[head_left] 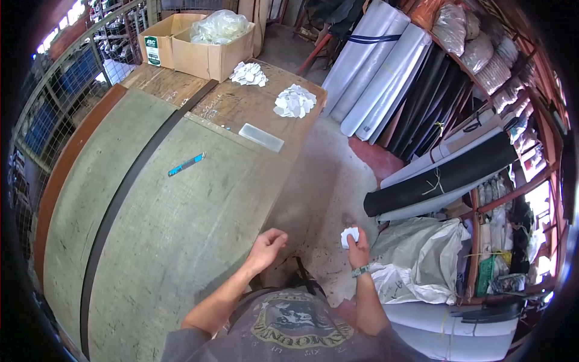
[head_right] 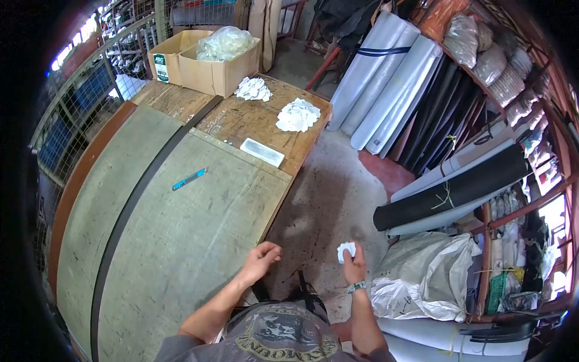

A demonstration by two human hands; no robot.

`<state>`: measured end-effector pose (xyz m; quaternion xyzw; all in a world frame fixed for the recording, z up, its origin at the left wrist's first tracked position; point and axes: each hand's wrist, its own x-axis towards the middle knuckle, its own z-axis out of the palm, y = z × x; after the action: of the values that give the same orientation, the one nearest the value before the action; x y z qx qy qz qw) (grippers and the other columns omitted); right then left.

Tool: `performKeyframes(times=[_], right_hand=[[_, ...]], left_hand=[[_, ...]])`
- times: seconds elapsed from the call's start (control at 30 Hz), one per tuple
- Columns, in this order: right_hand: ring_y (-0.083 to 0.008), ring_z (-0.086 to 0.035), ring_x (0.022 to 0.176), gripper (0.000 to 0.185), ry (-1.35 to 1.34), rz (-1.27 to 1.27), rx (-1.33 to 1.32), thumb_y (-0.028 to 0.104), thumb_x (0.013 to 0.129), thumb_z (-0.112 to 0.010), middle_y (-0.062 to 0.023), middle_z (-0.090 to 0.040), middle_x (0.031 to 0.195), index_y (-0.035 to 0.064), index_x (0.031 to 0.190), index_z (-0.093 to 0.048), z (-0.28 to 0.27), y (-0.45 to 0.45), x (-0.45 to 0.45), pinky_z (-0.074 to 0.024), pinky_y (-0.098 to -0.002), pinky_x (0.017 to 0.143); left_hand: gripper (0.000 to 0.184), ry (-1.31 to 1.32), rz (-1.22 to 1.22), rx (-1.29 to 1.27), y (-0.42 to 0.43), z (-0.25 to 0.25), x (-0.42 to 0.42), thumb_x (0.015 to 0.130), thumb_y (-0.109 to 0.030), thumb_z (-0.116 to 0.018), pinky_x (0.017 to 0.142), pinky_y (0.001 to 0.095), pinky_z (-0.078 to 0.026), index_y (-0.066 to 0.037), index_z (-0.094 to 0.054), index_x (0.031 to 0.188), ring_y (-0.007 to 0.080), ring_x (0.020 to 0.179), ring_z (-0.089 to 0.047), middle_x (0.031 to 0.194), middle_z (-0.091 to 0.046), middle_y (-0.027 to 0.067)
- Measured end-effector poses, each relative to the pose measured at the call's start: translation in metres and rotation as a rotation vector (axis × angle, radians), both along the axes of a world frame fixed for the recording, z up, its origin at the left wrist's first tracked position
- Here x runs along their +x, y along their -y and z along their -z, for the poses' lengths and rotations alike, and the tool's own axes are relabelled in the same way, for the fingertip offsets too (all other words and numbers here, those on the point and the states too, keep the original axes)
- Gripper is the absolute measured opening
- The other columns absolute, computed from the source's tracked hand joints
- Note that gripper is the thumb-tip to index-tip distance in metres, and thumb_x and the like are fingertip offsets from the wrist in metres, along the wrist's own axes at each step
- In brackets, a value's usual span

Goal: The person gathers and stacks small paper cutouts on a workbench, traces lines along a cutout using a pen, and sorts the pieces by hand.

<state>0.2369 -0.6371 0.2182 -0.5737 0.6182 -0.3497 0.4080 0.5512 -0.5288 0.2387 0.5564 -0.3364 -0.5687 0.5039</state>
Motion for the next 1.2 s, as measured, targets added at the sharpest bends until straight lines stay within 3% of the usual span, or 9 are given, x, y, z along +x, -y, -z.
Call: performKeyframes(times=[0.1, 0.4, 0.5, 0.53, 0.67, 0.8, 0.93, 1.0, 1.2], right_hand=[[-0.0205, -0.067, 0.111, 0.043, 0.150, -0.069, 0.005, 0.015, 0.101, -0.064, -0.0130, -0.070, 0.123, 0.0031, 0.141, -0.057, 0.022, 0.087, 0.026, -0.0539, -0.0357, 0.094], [-0.0279, -0.068, 0.112, 0.046, -0.033, -0.332, -0.274, 0.022, 0.101, -0.064, -0.0169, -0.070, 0.124, 0.0009, 0.141, -0.055, -0.001, 0.399, 0.196, -0.0525, -0.0378, 0.098], [-0.0300, -0.067, 0.115, 0.049, -0.057, -0.391, -0.227, 0.024, 0.100, -0.064, -0.0187, -0.069, 0.128, 0.0008, 0.143, -0.055, -0.017, 0.484, 0.249, -0.0516, -0.0369, 0.099], [-0.0305, -0.068, 0.114, 0.050, -0.105, -0.383, -0.237, 0.025, 0.100, -0.065, -0.0183, -0.070, 0.127, 0.0022, 0.144, -0.055, -0.015, 0.509, 0.265, -0.0518, -0.0373, 0.099], [-0.0295, -0.070, 0.102, 0.052, -0.253, -0.475, -0.355, 0.026, 0.098, -0.067, -0.0177, -0.072, 0.123, 0.0073, 0.145, -0.055, 0.041, 0.610, 0.319, -0.0533, -0.0384, 0.092], [-0.0229, -0.064, 0.082, 0.049, -0.264, -0.616, -0.320, 0.026, 0.097, -0.069, -0.0170, -0.073, 0.117, 0.0086, 0.142, -0.059, 0.041, 0.639, 0.358, -0.0525, -0.0369, 0.080], [-0.0358, -0.069, 0.117, 0.048, -0.457, -0.757, -0.164, 0.032, 0.097, -0.065, -0.0193, -0.073, 0.124, 0.0109, 0.141, -0.063, 0.032, 0.649, 0.380, -0.0534, -0.0393, 0.098], [-0.0341, -0.072, 0.110, 0.046, -0.642, -0.748, -0.293, 0.033, 0.097, -0.066, -0.0181, -0.076, 0.116, 0.0104, 0.137, -0.067, 0.048, 0.666, 0.382, -0.0551, -0.0381, 0.093], [-0.0281, -0.075, 0.101, 0.031, -0.248, -0.679, -0.201, 0.026, 0.099, -0.065, -0.0170, -0.078, 0.109, 0.0065, 0.121, -0.075, 0.062, 0.685, 0.375, -0.0571, -0.0366, 0.089]], left_hand=[[0.026, 0.155, -0.205, 0.046, 0.020, 0.006, 0.033, 0.104, -0.024, -0.066, 0.086, 0.0312, -0.053, -0.001, -0.070, 0.114, 0.0148, 0.093, -0.066, 0.098, -0.072, 0.0042], [0.017, 0.619, -0.850, 0.241, 0.077, 0.026, 0.063, 0.100, -0.013, -0.067, 0.076, 0.0325, -0.053, 0.001, -0.066, 0.109, 0.0157, 0.081, -0.064, 0.092, -0.071, 0.0086], [0.017, 1.185, -0.919, 0.274, 0.095, 0.058, 0.050, 0.094, -0.013, -0.070, 0.078, 0.0422, -0.054, -0.001, -0.068, 0.107, 0.0323, 0.087, -0.067, 0.094, -0.067, 0.0149], [0.017, 1.137, -0.993, 0.349, 0.105, 0.061, 0.044, 0.092, -0.014, -0.072, 0.079, 0.0453, -0.054, -0.003, -0.069, 0.105, 0.0377, 0.091, -0.066, 0.097, -0.066, 0.0159], [0.015, 1.258, -1.042, 0.483, 0.131, 0.058, 0.038, 0.092, -0.016, -0.072, 0.073, 0.0467, -0.053, -0.004, -0.066, 0.098, 0.0357, 0.081, -0.066, 0.093, -0.063, 0.0145], [0.017, 1.305, -1.018, 0.532, 0.121, 0.065, 0.041, 0.092, -0.018, -0.072, 0.069, 0.0467, -0.052, -0.004, -0.065, 0.099, 0.0349, 0.078, -0.066, 0.093, -0.063, 0.0144], [0.015, 1.304, -1.026, 0.550, 0.132, 0.059, 0.043, 0.093, -0.016, -0.069, 0.068, 0.0454, -0.051, -0.003, -0.063, 0.099, 0.0340, 0.075, -0.063, 0.090, -0.059, 0.0150], [0.017, 1.291, -1.029, 0.569, 0.131, 0.059, 0.044, 0.093, -0.017, -0.069, 0.068, 0.0453, -0.051, -0.003, -0.062, 0.099, 0.0342, 0.075, -0.063, 0.090, -0.059, 0.0148], [0.019, 1.274, -1.029, 0.591, 0.127, 0.062, 0.043, 0.094, -0.018, -0.070, 0.069, 0.0457, -0.051, -0.002, -0.063, 0.102, 0.0353, 0.077, -0.063, 0.092, -0.060, 0.0151]])
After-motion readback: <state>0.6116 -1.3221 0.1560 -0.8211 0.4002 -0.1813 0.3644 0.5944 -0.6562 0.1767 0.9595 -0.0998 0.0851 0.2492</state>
